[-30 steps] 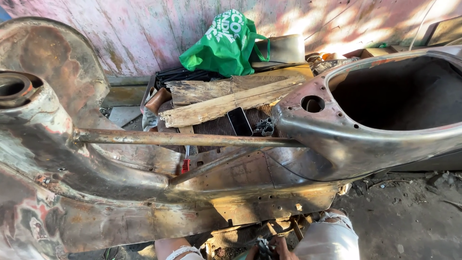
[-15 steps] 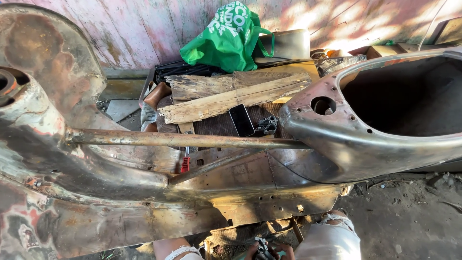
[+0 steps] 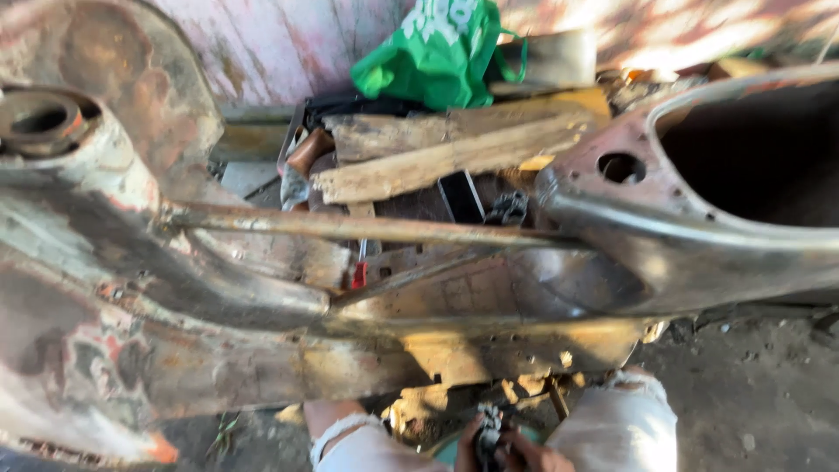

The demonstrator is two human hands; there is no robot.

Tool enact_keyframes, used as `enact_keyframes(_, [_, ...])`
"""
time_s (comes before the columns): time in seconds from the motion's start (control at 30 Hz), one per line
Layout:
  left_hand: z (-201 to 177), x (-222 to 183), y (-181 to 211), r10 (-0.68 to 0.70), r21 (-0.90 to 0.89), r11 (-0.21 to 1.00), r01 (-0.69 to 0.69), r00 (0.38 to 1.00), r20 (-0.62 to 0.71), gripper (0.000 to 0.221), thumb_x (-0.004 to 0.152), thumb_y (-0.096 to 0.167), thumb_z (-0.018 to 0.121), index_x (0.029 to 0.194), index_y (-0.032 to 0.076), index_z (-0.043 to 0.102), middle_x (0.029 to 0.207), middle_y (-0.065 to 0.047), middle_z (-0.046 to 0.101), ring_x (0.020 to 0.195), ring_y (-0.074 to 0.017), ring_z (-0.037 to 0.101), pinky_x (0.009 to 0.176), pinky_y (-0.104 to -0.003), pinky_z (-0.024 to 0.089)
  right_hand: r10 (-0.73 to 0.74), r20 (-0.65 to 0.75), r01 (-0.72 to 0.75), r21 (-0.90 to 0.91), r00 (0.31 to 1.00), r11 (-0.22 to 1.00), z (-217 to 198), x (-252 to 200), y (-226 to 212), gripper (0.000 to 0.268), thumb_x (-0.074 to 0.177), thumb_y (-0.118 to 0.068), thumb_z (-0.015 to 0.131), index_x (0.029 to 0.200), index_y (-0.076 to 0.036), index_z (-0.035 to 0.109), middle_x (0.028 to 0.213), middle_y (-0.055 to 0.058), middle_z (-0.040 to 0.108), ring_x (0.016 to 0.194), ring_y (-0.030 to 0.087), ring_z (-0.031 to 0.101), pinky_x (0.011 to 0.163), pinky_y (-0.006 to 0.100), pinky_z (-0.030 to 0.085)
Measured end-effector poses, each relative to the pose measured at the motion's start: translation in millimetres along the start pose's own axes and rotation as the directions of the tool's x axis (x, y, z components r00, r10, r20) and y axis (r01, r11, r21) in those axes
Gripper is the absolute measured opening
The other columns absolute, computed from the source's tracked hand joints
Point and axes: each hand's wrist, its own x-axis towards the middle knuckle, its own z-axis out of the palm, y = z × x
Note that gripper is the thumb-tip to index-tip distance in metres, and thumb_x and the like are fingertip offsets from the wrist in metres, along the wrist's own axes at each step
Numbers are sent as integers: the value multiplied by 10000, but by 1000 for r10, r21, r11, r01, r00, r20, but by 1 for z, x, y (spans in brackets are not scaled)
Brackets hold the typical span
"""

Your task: Cleaning and preparing the metal surface of a scooter frame using a small hand tool.

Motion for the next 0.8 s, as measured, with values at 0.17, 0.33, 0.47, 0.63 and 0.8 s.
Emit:
enact_keyframes(0.17, [102,-72,56,405,425,141,-894,444,799,895,798,-165,787,1516,79,312,1369,-291,575,1242,-406,653,1042,-470,566,-187,-87,188,13,979,982,-68,-3,-61,118,831,-392,732,936,-336,728,728,-46,844,516,129,783,558,318,652])
enact_keyframes(0.33, [128,-83,59,-111,-40,993,114,991,72,446,979,317,603,1209,-62,551,1022,-214,711,811,-221,674,649,-260,548,-145,-28,145,-8,989,989,-85,-3,-66,198,836,-408,732,1007,-309,745,726,-6,814,506,192,741,502,347,578])
enact_keyframes(0.47, [122,-87,63,-149,-34,988,151,987,64,430,947,327,590,1212,-11,617,1075,-179,702,955,-265,654,842,-373,516,-349,80,332,165,934,929,-102,-18,-81,160,853,-310,738,983,-228,693,828,3,865,527,179,802,489,323,633])
enact_keyframes(0.63, [149,-114,73,-80,46,996,72,978,193,509,913,392,617,1208,-23,613,1067,-188,737,995,-283,688,948,-401,515,-376,45,362,193,925,912,-120,-38,-91,154,793,-276,791,927,-209,755,652,25,796,475,207,706,499,340,551])
enact_keyframes(0.8, [144,-119,72,-131,52,991,122,963,234,515,927,430,587,1185,-12,645,1135,-163,716,1060,-252,644,941,-352,471,-324,0,321,127,946,938,-111,-37,-87,170,818,-300,774,944,-187,789,585,15,762,377,154,611,407,304,486])
